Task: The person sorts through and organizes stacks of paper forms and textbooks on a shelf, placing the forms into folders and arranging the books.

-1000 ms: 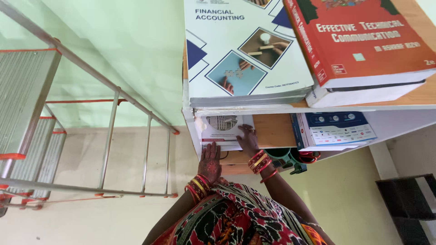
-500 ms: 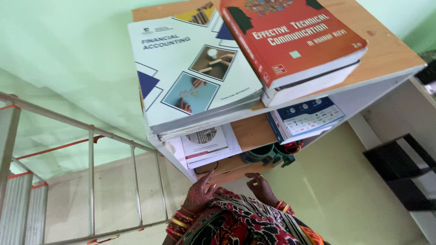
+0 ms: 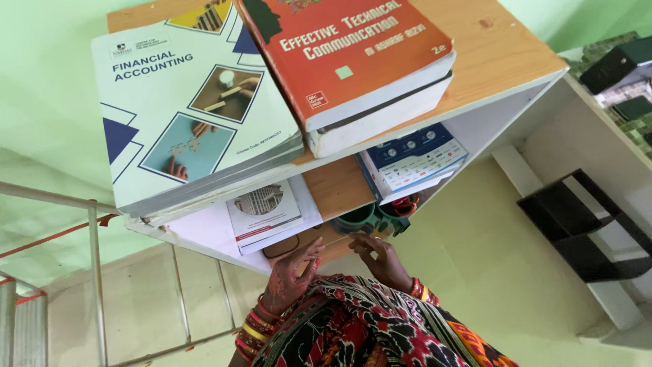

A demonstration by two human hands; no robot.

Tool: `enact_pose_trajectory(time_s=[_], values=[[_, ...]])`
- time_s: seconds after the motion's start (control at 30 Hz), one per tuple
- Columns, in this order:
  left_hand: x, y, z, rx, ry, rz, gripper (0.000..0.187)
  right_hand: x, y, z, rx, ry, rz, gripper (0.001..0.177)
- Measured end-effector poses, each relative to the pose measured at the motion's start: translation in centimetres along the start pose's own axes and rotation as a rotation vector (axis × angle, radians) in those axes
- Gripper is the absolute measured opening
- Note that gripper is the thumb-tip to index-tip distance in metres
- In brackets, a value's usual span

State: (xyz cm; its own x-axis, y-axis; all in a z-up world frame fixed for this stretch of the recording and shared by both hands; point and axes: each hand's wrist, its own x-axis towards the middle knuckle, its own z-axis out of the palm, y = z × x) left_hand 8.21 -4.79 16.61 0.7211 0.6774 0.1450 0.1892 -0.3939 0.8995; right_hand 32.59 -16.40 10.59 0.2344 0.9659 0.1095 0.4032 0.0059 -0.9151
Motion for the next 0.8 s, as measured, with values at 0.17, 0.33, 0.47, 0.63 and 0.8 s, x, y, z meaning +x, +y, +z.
enact_pose_trajectory(time_s=[0.17,0.33,0.47,0.63,0.8], values=[[3.4,9.3,-0.1,0.087,0.246,0.327,0.047,1.9,-2.9,-10.0,-0.112,0.238,-0.298,0.023],[9.2,16.1,-0.2,0.511,0.662,0.474,0.080,5.2,-10.2,-19.2,-0.088,0.462,-0.642,0.022],[13.1,18.7,-1.0,0.644,0.809,0.292,0.087,8.8,-15.8,-23.4,-0.182,0.495,-0.622,0.047],[16.5,20.0,-0.2,0.569,0.924,0.190,0.080,15.9,-19.5,-23.9,-0.060,0.228,-0.608,0.067],[16.7,21.7,3.8,0.606,1.028,0.210,0.078,19.1,-19.9,-23.0,0.183,0.278,-0.384,0.041]])
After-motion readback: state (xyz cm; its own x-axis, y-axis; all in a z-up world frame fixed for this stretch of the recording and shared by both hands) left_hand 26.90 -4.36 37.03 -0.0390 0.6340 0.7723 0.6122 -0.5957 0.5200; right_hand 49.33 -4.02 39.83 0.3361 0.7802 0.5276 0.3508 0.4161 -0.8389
